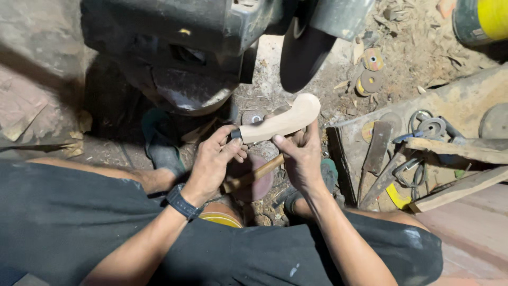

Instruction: The person sits on the floor and uses a bench grinder to smooth and shape a small wooden piece. They repeatedly rotate and reposition the wood against the spinning wheel to grind different edges and surfaces.

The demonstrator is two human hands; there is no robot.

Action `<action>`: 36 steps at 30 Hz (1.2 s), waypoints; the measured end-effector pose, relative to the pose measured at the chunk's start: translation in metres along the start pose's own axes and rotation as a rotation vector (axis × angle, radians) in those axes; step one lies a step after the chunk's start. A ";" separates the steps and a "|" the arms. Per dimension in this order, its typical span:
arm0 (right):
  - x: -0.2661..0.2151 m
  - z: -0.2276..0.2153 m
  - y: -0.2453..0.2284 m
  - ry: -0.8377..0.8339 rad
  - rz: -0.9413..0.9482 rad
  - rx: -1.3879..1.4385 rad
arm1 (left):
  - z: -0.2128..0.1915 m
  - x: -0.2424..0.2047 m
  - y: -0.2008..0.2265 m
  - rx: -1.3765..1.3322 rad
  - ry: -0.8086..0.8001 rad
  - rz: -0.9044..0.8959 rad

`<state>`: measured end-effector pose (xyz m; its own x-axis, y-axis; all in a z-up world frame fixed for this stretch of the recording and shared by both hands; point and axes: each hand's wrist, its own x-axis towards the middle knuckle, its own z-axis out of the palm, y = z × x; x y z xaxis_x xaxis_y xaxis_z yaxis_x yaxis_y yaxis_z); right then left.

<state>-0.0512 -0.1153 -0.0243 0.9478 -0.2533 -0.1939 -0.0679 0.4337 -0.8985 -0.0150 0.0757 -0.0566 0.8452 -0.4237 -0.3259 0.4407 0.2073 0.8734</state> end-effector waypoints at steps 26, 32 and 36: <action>0.038 -0.046 -0.056 -0.030 -0.057 0.072 | 0.064 0.037 0.014 0.135 0.022 0.120; 0.046 -0.050 -0.065 -0.019 -0.105 0.087 | 0.076 0.052 0.009 0.007 -0.043 0.141; 0.048 -0.049 -0.070 0.028 -0.110 0.042 | 0.077 0.059 0.014 -0.016 -0.061 0.164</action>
<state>-0.0161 -0.2005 0.0104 0.9398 -0.3247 -0.1066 0.0495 0.4379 -0.8977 0.0173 -0.0143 -0.0355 0.8865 -0.4355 -0.1561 0.3031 0.2919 0.9072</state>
